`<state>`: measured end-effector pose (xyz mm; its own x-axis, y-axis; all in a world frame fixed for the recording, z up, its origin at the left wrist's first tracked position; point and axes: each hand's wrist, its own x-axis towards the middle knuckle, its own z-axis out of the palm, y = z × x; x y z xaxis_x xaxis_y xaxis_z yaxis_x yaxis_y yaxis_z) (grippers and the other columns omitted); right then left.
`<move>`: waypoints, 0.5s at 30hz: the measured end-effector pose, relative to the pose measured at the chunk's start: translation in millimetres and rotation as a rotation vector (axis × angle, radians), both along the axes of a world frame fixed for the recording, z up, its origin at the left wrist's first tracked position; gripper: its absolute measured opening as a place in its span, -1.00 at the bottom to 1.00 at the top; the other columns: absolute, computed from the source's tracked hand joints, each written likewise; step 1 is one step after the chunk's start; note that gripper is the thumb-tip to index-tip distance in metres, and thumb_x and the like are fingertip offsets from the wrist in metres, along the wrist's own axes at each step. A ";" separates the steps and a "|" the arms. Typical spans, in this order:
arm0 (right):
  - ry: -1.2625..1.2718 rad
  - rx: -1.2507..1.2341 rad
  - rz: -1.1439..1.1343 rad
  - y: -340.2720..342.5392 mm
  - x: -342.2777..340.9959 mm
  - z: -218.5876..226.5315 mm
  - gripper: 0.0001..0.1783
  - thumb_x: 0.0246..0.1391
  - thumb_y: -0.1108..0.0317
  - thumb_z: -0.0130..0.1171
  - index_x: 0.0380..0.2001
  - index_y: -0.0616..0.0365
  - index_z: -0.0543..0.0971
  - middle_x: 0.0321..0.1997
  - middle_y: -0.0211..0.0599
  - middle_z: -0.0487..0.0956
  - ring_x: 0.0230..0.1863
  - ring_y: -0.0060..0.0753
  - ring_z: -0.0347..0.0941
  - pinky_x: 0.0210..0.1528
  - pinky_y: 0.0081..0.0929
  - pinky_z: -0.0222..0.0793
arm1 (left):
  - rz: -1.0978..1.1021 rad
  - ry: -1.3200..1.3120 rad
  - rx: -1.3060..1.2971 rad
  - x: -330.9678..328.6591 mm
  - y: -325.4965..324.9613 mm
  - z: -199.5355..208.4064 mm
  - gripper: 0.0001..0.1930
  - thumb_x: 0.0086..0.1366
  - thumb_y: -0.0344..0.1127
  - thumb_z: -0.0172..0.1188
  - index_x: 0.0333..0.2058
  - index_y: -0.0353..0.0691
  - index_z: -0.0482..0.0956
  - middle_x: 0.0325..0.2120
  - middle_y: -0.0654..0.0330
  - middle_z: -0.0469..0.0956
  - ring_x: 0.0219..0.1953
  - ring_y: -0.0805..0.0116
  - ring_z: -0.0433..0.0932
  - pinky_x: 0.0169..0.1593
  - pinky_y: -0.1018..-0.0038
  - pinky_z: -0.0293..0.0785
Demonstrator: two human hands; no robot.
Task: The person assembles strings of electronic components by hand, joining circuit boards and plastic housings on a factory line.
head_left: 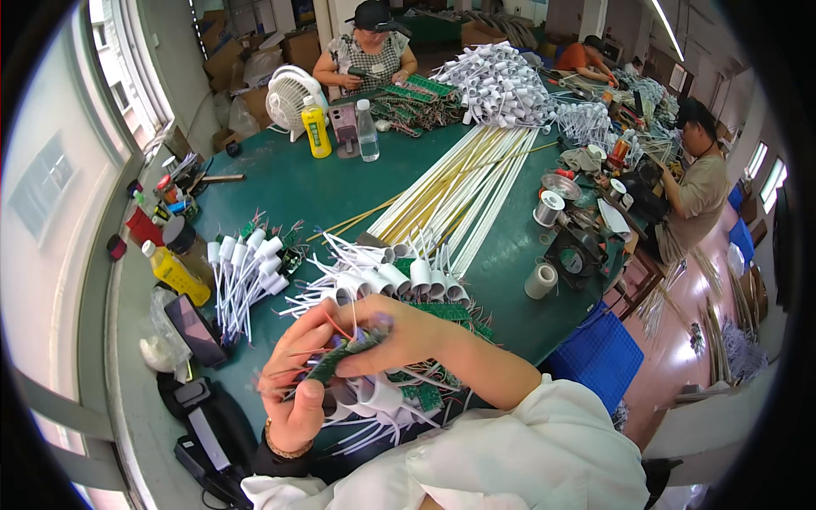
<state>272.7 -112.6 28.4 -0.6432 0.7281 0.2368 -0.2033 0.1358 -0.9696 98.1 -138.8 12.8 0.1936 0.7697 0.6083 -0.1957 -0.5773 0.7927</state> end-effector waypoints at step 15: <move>-0.059 0.569 -0.476 -9.7 -15.6 -20.3 -0.75 -0.19 0.44 0.29 -0.43 0.26 0.44 -0.60 -0.17 0.40 -0.62 -0.23 0.31 -0.54 -0.47 0.24 | 0.059 0.006 -0.065 4.9 -0.7 -7.1 -0.60 0.31 -0.24 0.03 -0.08 -0.55 0.46 -0.10 -0.13 0.51 -0.11 0.28 0.51 0.04 0.41 0.36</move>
